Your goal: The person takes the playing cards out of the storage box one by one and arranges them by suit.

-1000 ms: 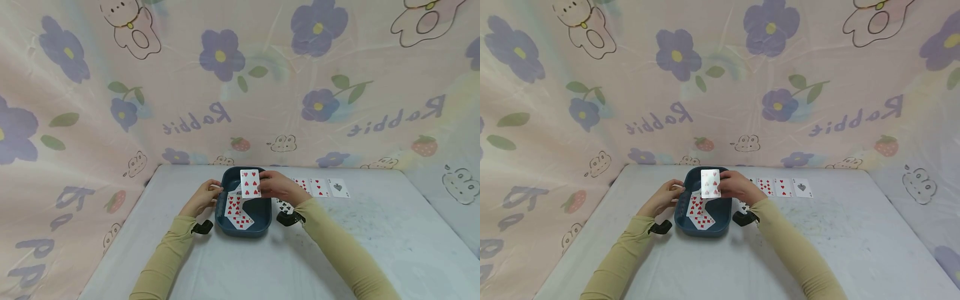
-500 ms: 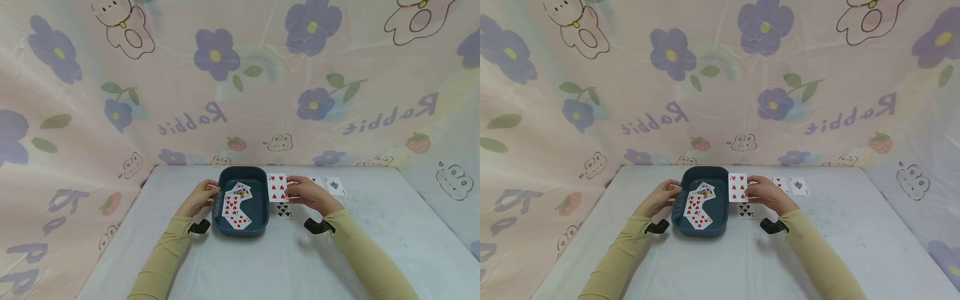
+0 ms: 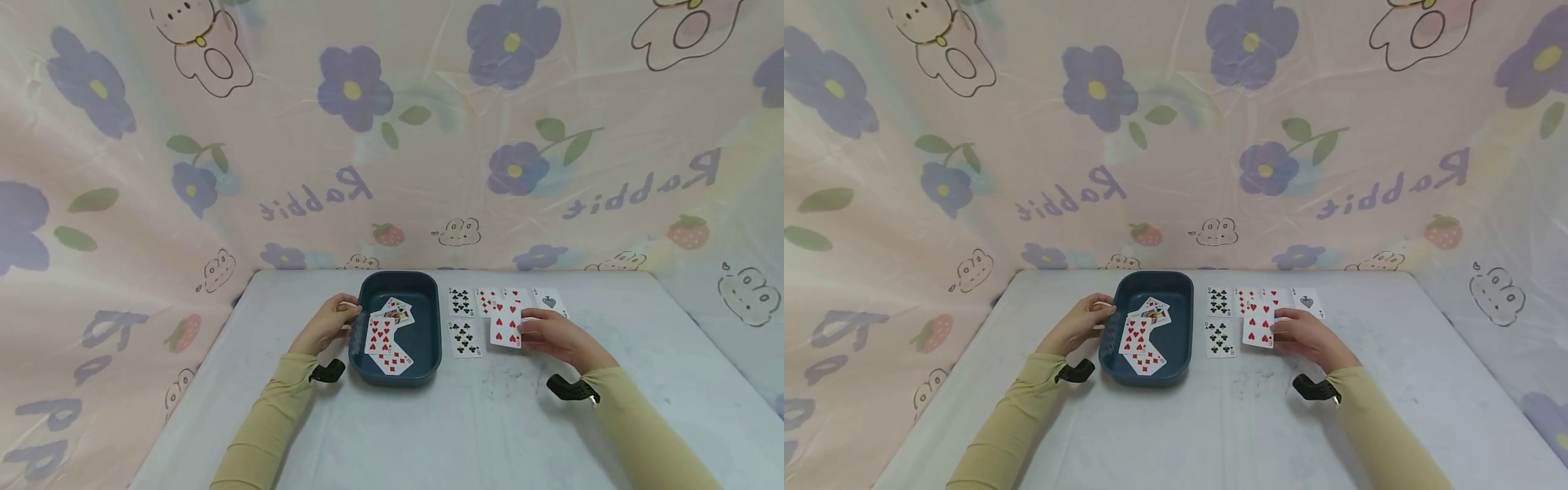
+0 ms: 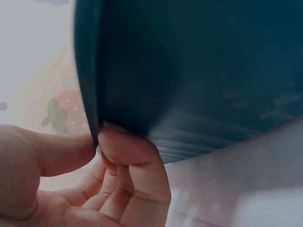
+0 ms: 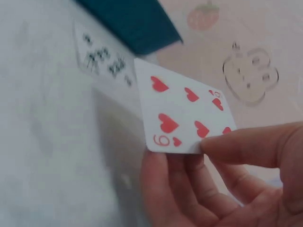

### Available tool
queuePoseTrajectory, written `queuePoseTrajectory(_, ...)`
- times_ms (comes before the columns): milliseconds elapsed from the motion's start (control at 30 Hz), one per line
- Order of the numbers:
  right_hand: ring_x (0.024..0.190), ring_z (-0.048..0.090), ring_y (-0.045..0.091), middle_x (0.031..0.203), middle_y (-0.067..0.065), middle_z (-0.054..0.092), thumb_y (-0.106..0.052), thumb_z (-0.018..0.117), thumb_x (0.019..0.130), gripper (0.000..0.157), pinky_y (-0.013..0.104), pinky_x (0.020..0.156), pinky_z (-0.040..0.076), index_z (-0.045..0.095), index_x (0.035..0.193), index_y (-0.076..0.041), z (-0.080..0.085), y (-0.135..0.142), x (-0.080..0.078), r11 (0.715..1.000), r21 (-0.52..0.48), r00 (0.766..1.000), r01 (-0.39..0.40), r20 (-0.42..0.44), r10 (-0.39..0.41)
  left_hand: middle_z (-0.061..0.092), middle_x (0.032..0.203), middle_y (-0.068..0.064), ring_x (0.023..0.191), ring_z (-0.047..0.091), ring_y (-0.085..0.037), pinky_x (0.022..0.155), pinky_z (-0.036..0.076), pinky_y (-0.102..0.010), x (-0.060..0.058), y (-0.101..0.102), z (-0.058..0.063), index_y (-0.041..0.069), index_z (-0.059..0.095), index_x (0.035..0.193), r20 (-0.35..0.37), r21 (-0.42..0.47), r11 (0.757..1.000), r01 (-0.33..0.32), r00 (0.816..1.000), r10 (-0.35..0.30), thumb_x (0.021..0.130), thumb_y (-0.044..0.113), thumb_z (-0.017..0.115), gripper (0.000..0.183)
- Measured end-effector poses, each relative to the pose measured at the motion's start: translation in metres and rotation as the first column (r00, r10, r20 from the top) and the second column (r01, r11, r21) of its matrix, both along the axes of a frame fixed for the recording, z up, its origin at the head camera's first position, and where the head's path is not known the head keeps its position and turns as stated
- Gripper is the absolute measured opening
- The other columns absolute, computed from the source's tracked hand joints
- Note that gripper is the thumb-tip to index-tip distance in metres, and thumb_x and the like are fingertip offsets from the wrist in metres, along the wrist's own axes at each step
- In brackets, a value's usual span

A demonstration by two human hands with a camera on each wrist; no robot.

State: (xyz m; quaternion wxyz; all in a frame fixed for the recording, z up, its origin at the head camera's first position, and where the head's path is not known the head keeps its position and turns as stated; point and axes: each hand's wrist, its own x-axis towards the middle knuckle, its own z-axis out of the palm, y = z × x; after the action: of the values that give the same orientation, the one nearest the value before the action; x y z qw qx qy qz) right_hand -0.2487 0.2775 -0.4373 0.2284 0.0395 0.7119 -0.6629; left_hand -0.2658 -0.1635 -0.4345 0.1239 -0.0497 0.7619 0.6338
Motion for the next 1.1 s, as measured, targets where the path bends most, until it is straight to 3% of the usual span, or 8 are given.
queuePoseTrajectory(233,0.090,0.062,0.018,0.102,0.006,0.063,-0.007,0.056,0.095,0.055,0.036,0.081,0.052,0.028,0.139,0.011,-0.012,0.028,0.008,1.000,0.027,1.000,0.012,0.008,-0.012,0.058,0.102,-0.017,0.075,0.055,-0.017,0.060,0.047,-0.028,0.001,-0.002,0.001,0.003,0.049,0.126,-0.009,0.006,1.000,0.006,1.000,-0.006,0.098,0.013,0.055,0.030)
queuePoseTrajectory(500,0.082,0.060,0.015,0.096,0.006,0.064,-0.010,0.059,0.093,0.050,0.032,0.073,0.053,0.039,0.133,0.013,-0.010,0.043,0.012,0.974,0.221,0.999,0.043,-0.037,-0.036,0.058,0.103,-0.018,0.076,0.055,-0.018,0.061,0.047,-0.028,0.000,-0.001,0.001,0.004,0.049,0.126,-0.003,0.012,1.000,0.012,1.000,-0.012,0.099,0.014,0.054,0.029)
queuePoseTrajectory(867,0.077,0.062,0.014,0.092,0.006,0.066,-0.005,0.061,0.092,0.044,0.031,0.069,0.054,0.046,0.126,0.018,-0.012,0.048,0.012,0.959,0.283,0.997,0.032,-0.072,-0.012,0.058,0.104,-0.016,0.077,0.055,-0.017,0.061,0.047,-0.028,0.001,-0.001,0.000,0.003,0.048,0.127,0.001,0.000,1.000,0.007,1.000,-0.007,0.098,0.015,0.055,0.032)
queuePoseTrajectory(1100,0.075,0.062,0.016,0.090,0.008,0.066,-0.005,0.060,0.092,0.041,0.032,0.068,0.055,0.049,0.123,0.017,-0.006,0.044,0.013,0.932,0.360,0.996,0.049,-0.085,-0.020,0.058,0.107,-0.017,0.079,0.054,-0.018,0.062,0.046,-0.028,0.002,0.000,0.000,0.003,0.048,0.128,-0.001,-0.007,1.000,0.001,1.000,-0.001,0.099,0.015,0.055,0.032)
